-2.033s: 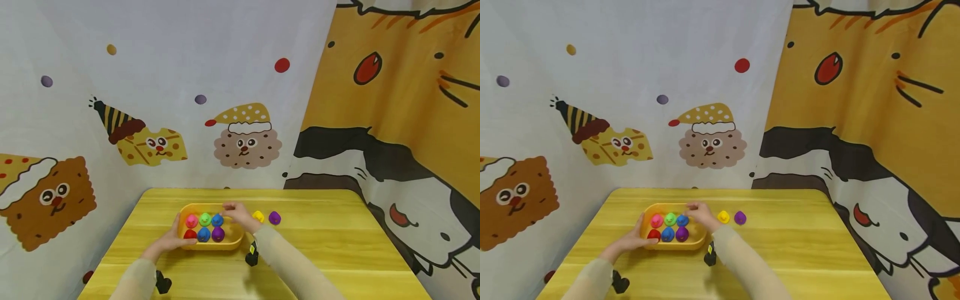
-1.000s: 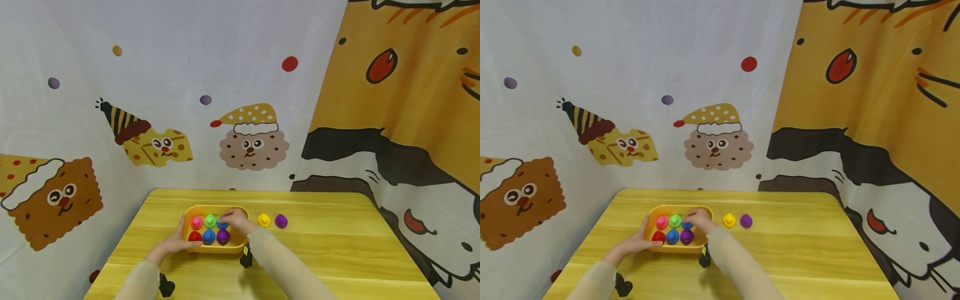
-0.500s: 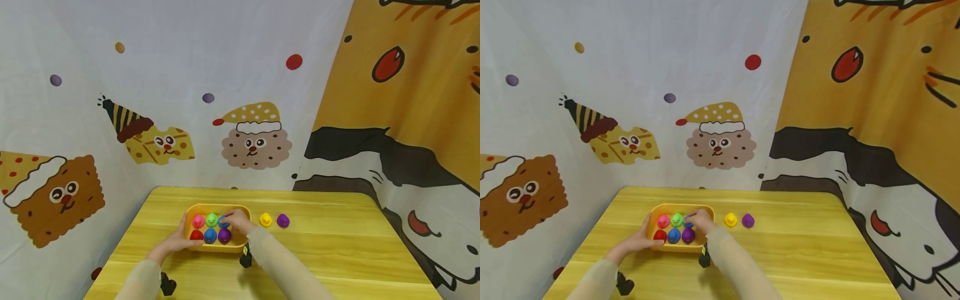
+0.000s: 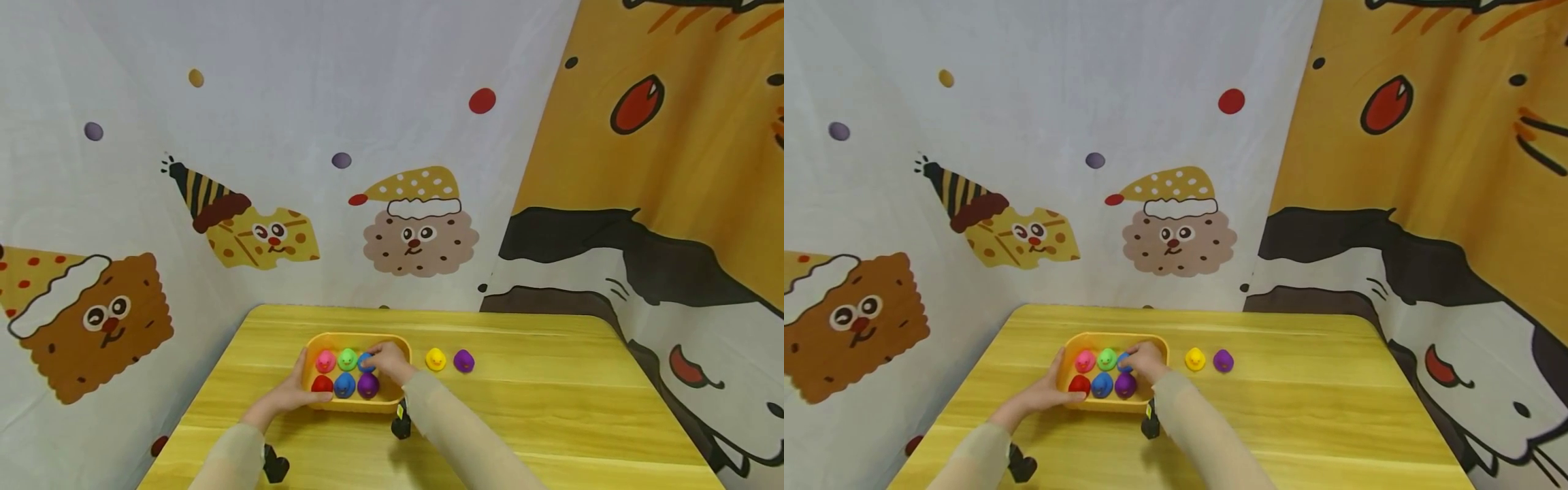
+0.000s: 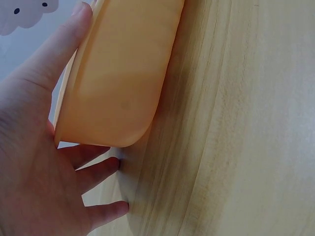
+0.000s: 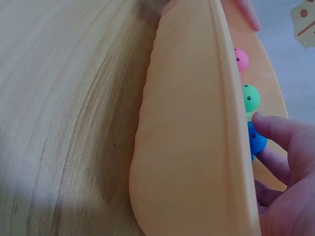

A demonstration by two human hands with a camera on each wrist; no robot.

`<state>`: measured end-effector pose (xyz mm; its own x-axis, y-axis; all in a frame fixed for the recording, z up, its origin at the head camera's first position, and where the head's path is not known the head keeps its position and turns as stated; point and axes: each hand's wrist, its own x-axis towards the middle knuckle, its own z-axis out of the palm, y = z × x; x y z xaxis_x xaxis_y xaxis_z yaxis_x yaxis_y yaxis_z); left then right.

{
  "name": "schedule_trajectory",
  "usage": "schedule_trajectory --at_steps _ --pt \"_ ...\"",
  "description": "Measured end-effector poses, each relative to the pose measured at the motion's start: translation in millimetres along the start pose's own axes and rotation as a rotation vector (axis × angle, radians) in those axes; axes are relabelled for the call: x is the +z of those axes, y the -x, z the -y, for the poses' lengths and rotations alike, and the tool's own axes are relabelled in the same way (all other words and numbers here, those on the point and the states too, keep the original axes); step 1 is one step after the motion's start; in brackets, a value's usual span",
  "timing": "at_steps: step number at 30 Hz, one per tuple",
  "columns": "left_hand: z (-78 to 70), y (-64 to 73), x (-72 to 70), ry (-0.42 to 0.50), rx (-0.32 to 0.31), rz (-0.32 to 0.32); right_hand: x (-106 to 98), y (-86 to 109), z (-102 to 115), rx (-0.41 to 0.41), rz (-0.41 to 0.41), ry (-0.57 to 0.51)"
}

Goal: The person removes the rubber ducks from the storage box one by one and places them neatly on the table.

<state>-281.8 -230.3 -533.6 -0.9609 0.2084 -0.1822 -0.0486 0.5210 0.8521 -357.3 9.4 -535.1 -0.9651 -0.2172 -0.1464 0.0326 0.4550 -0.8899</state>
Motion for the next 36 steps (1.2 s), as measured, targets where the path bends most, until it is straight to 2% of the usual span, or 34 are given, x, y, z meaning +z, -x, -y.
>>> schedule_trajectory --at_steps 5,14,21,27,31,36 --pt "0.9 0.9 3.7 0.009 -0.013 0.004 2 0.1 -7 -0.013 -0.017 0.020" --pt "-1.7 2.7 5.4 -0.012 0.033 0.001 0 -1.4 -7 -0.011 -0.025 0.018" --pt "-2.1 1.7 0.4 0.011 0.007 0.004 -2 -3.3 1 -0.022 -0.011 0.013" --pt "-2.2 2.4 -2.0 -0.008 0.030 0.004 -4 -5.8 4 -0.037 0.002 -0.017" --pt "-2.3 3.1 -1.4 -0.002 0.018 -0.006 -8 -0.9 12 -0.067 0.009 -0.008" --pt "-2.3 4.7 0.6 -0.038 -0.001 -0.011 -14 7.3 25 -0.045 0.044 -0.005"
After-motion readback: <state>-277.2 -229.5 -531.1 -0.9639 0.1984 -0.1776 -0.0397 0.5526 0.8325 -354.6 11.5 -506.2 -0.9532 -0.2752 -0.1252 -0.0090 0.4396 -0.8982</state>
